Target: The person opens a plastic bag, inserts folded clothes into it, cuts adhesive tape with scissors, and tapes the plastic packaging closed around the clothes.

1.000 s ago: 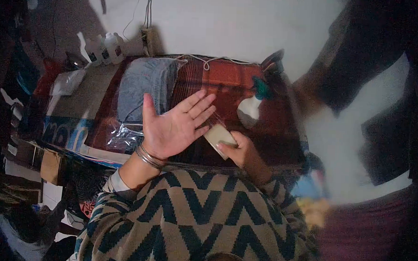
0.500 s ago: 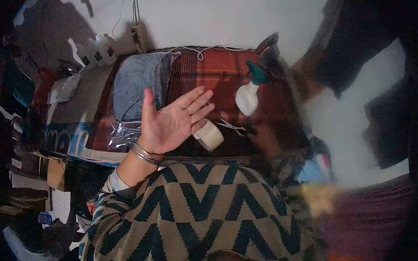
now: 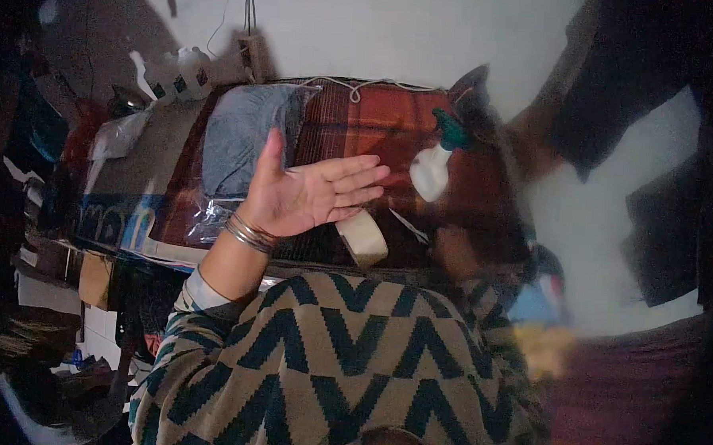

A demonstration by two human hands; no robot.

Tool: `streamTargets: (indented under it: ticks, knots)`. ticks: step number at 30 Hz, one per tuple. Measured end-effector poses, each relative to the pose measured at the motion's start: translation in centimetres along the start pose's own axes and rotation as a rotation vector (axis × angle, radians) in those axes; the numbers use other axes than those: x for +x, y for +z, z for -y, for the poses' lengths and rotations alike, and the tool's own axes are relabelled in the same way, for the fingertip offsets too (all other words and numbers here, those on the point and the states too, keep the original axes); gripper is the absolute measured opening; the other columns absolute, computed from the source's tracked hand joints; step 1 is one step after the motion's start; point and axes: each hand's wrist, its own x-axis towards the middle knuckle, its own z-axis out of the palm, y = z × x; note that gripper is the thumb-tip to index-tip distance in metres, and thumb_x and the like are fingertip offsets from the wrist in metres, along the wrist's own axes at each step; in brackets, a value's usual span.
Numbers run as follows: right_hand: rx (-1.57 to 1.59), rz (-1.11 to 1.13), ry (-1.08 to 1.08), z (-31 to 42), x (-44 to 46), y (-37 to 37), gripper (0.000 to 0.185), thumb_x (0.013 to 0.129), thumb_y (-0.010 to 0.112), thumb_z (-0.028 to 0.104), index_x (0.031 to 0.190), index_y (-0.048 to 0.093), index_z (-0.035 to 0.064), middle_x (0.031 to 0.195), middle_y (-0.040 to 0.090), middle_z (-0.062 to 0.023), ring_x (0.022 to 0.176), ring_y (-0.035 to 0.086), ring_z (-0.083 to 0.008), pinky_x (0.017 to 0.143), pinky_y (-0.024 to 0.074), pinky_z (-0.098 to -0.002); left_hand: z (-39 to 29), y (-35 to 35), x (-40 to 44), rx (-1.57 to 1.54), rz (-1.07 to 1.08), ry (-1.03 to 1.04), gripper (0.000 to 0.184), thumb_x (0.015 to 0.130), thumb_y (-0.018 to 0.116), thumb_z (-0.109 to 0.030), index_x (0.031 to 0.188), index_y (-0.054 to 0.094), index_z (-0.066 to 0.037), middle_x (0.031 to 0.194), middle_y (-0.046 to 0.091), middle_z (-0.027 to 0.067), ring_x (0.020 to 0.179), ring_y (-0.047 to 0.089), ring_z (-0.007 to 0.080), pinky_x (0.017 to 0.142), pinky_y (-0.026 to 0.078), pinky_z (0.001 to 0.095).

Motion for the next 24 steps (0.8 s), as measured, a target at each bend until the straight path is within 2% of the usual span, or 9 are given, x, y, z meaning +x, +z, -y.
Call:
streamTargets:
  ticks: [4,6,8,10,12,14,16,18,24]
  knots:
    - [0.162,-0.08,-0.214,-2.2,-1.4,-1.2,0.032,0.075,0.069,0.023,0.099,0.063,0.0035,0.101,0.057,-0.0196,0.092,0.057,-0.0355,0.084,0.048,-0.0448,-0.9,-0.6,0.4,0.086,0.105,-0.042,0.119,0.066,0.022,-0.091,0.142,0.024,0.001,0.147,0.025,0.0187,0.135,0.028,0.0306,0.109,0.023,0.0409]
    - [0.123,0.088,-0.03,-2.1,-3.0,-5.8,0.036,0.071,0.071,0.019,0.102,0.062,0.0029,0.103,0.057,-0.0208,0.093,0.058,-0.0361,0.084,0.0474,-0.0441,-1.2,-1.4,0.4,0.16,0.187,-0.127,0.121,0.064,0.021,-0.091,0.141,0.024,0.002,0.147,0.025,0.0203,0.135,0.027,0.0315,0.109,0.022,0.0424]
    - [0.226,-0.085,-0.141,-4.7,-3.3,-8.0,0.041,0.07,0.072,0.018,0.106,0.061,0.0031,0.105,0.056,-0.0203,0.096,0.057,-0.0364,0.084,0.0474,-0.0428,-1.6,-2.0,0.6,0.19,0.223,-0.145,0.121,0.065,0.02,-0.091,0.141,0.025,0.003,0.146,0.026,0.0209,0.135,0.028,0.0316,0.11,0.021,0.0414]
    - [0.408,-0.222,-0.131,-1.8,-7.0,-15.1,0.049,0.066,0.074,0.022,0.108,0.059,0.0034,0.103,0.056,-0.0189,0.096,0.057,-0.0351,0.083,0.047,-0.0419,-2.2,-1.9,0.8,0.218,0.263,-0.169,0.12,0.066,0.019,-0.091,0.141,0.025,0.004,0.146,0.026,0.0216,0.135,0.028,0.0318,0.11,0.02,0.0405]
    - [0.418,-0.215,-0.173,-0.8,-8.8,-18.7,0.054,0.062,0.076,0.023,0.11,0.059,0.0036,0.103,0.055,-0.0181,0.096,0.057,-0.0345,0.083,0.0467,-0.0415,-2.6,-1.7,1.2,0.342,0.237,-0.207,0.127,0.062,0.024,-0.093,0.139,0.023,0.009,0.145,0.023,0.0267,0.135,0.026,0.0357,0.11,0.021,0.04]
    - [0.433,-0.214,-0.209,0.6,-10.4,-20.8,0.059,0.058,0.077,0.024,0.111,0.058,0.0039,0.103,0.055,-0.0173,0.097,0.057,-0.0339,0.083,0.0464,-0.0411,-2.6,-1.5,1.3,0.348,0.264,-0.205,0.127,0.062,0.024,-0.092,0.138,0.023,0.01,0.144,0.024,0.027,0.135,0.027,0.0352,0.111,0.02,0.0402]
    - [0.495,-0.156,-0.331,2.0,-10.7,-22.1,0.061,0.054,0.076,0.023,0.108,0.057,0.003,0.1,0.054,-0.0169,0.094,0.056,-0.034,0.081,0.0462,-0.0405,-2.7,-1.7,1.5,0.361,0.29,-0.202,0.128,0.063,0.024,-0.092,0.138,0.023,0.011,0.144,0.024,0.0273,0.135,0.027,0.0347,0.111,0.018,0.0405]
    - [0.492,-0.166,-0.396,2.9,-10.5,-22.5,0.06,0.052,0.076,0.022,0.105,0.057,0.0024,0.098,0.053,-0.0168,0.092,0.056,-0.0343,0.081,0.0461,-0.04,-2.6,-2.1,1.7,0.353,0.421,-0.164,0.117,0.071,0.017,-0.087,0.138,0.026,0.009,0.145,0.027,0.0227,0.135,0.028,0.0299,0.11,0.02,0.0368]
    - [0.376,-0.21,-0.472,5.3,-9.8,-23.6,0.056,0.051,0.075,0.02,0.101,0.056,0.0008,0.095,0.052,-0.0164,0.092,0.055,-0.0355,0.081,0.0458,-0.0413,-2.7,-1.9,1.8,0.368,0.457,-0.188,0.118,0.071,0.022,-0.086,0.137,0.025,0.012,0.145,0.026,0.0235,0.136,0.027,0.0295,0.111,0.019,0.037]
